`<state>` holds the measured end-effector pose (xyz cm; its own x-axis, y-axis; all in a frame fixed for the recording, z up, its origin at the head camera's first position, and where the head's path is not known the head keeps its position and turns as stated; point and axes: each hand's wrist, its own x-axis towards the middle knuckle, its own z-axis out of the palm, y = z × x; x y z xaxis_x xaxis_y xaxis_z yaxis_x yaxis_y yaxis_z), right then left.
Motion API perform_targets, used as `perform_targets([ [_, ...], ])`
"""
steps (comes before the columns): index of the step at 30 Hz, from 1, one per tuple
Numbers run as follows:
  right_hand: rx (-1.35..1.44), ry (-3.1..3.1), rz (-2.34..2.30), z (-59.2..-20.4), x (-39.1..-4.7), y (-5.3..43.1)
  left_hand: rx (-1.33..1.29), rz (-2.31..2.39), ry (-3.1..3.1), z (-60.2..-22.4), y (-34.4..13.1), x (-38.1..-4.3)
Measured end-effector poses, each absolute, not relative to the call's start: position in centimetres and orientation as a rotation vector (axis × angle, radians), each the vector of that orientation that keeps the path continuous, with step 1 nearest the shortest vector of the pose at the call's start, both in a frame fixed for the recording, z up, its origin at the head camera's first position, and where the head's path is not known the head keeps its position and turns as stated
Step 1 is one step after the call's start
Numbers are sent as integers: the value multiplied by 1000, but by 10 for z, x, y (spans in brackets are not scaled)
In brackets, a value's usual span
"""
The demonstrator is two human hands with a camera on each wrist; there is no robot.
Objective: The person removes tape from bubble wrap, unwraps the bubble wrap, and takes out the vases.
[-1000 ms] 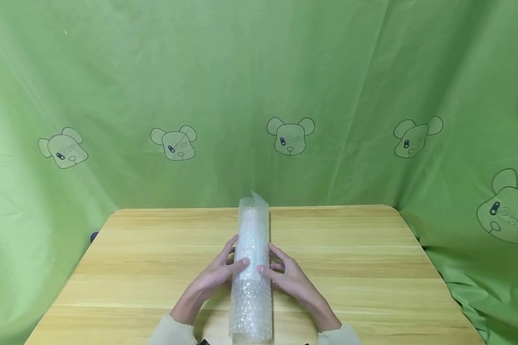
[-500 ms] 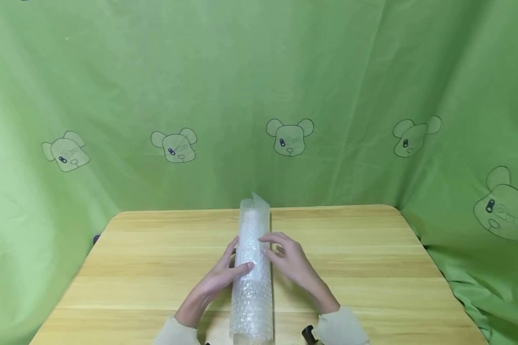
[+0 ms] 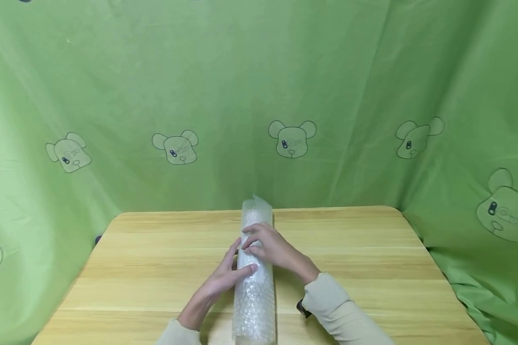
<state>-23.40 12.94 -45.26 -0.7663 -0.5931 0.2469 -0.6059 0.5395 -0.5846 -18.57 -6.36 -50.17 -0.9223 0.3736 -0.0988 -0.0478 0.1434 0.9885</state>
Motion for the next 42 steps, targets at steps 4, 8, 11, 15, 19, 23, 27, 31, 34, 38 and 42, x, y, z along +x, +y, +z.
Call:
perform_targets([
  [4,1098,-2787,983,-448,-236,129,301,1830,2125,-501,-62,-184],
  [8,1118,-2825,936,-442,-239,126,269,1822,2138,-503,-60,-185],
  [11,1108,-2852,923,-441,-242,124,263,1828,2135,-506,-60,-187],
  [15,1067,-2868,936,-441,-244,124,290,1843,2141,-502,-59,-184],
  [19,1029,-2869,961,-443,-241,125,304,1846,2152,-500,-60,-179],
  [23,1034,-2847,969,-445,-238,125,311,1845,2153,-501,-60,-177],
  [27,1057,-2816,953,-446,-235,125,315,1848,2143,-501,-61,-177],
  [31,1078,-2794,954,-446,-234,125,308,1845,2146,-500,-61,-178],
  [34,1085,-2781,1010,-446,-232,127,304,1838,2157,-500,-61,-178],
  [38,1097,-2766,1120,-445,-228,133,290,1831,2165,-500,-61,-178],
  [42,1090,-2762,1175,-445,-224,139,297,1834,2154,-501,-62,-178],
])
